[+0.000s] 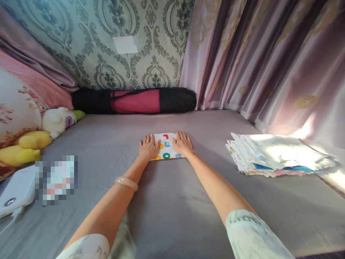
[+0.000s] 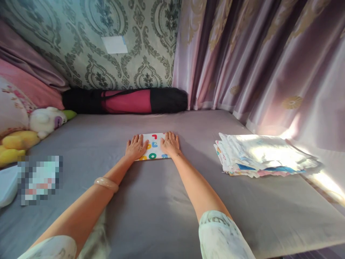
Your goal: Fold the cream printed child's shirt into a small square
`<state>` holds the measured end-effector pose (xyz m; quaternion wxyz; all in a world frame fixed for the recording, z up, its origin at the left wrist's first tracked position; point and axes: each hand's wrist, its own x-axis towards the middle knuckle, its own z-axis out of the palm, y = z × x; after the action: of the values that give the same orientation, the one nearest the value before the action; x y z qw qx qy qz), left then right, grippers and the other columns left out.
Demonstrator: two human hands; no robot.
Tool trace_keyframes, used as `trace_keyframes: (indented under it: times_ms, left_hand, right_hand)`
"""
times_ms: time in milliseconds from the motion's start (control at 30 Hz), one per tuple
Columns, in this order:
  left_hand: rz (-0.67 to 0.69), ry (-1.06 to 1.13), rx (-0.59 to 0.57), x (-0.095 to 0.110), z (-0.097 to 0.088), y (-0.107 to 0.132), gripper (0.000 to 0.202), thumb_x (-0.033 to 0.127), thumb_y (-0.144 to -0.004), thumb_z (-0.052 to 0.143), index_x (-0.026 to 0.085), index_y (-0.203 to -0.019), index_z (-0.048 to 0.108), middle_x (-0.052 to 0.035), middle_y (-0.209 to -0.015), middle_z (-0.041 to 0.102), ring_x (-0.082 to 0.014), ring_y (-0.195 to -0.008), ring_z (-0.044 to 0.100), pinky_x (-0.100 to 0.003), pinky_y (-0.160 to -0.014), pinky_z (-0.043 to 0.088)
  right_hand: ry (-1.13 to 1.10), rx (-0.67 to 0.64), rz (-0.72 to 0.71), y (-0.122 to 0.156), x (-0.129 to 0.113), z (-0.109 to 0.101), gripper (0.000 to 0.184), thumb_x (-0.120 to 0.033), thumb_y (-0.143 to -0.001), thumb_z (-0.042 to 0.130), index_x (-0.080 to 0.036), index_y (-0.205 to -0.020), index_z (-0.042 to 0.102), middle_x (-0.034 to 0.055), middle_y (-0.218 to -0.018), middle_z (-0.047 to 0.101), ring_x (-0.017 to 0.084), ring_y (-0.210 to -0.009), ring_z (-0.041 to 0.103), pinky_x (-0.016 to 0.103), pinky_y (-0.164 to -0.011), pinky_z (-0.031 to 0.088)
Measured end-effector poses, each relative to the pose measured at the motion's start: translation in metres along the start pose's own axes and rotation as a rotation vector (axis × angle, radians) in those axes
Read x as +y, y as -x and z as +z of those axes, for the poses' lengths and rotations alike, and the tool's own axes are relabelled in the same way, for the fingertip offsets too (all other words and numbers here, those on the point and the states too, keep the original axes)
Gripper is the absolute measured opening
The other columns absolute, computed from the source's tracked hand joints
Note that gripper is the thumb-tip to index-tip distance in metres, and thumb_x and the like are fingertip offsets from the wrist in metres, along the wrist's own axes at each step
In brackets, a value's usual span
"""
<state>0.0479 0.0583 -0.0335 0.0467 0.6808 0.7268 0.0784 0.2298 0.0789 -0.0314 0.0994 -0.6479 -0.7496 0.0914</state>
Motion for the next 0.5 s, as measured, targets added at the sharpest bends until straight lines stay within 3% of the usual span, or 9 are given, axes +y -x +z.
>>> trace_keyframes:
  times_ms: [167, 300, 500]
  left_hand:
    - [0.002, 0.037, -0.047, -0.002, -0.003, 0.000, 0.068, 0.050, -0.097, 0.018, 0.011, -0.152, 0.028, -0.0154, -0.159, 0.025, -0.0296, -0.148, 0.020, -0.052, -0.118, 0.018]
    - [0.034, 0.004, -0.022, -0.010, -0.008, 0.009, 0.068, 0.050, -0.098, 0.018, 0.011, -0.152, 0.027, -0.0151, -0.160, 0.021, -0.0292, -0.149, 0.014, -0.053, -0.119, 0.013]
    - [0.066, 0.017, -0.058, -0.020, -0.004, 0.019, 0.067, 0.050, -0.098, 0.019, 0.012, -0.152, 0.027, -0.0143, -0.159, 0.024, -0.0294, -0.147, 0.022, -0.053, -0.118, 0.016]
  right_hand:
    - [-0.037, -0.044, 0.011, -0.001, 0.001, -0.004, 0.061, -0.039, -0.101, 0.019, -0.007, -0.152, 0.026, 0.0140, -0.160, 0.024, 0.025, -0.148, 0.015, 0.045, -0.119, 0.010]
    - [-0.032, -0.066, -0.040, 0.008, 0.007, -0.014, 0.063, -0.041, -0.101, 0.015, -0.007, -0.153, 0.023, 0.0130, -0.162, 0.017, 0.024, -0.150, 0.010, 0.046, -0.120, 0.005]
    - [0.040, -0.055, -0.076, 0.018, 0.015, -0.005, 0.066, -0.043, -0.101, 0.018, -0.003, -0.153, 0.023, 0.0143, -0.161, 0.019, 0.024, -0.149, 0.011, 0.045, -0.120, 0.008]
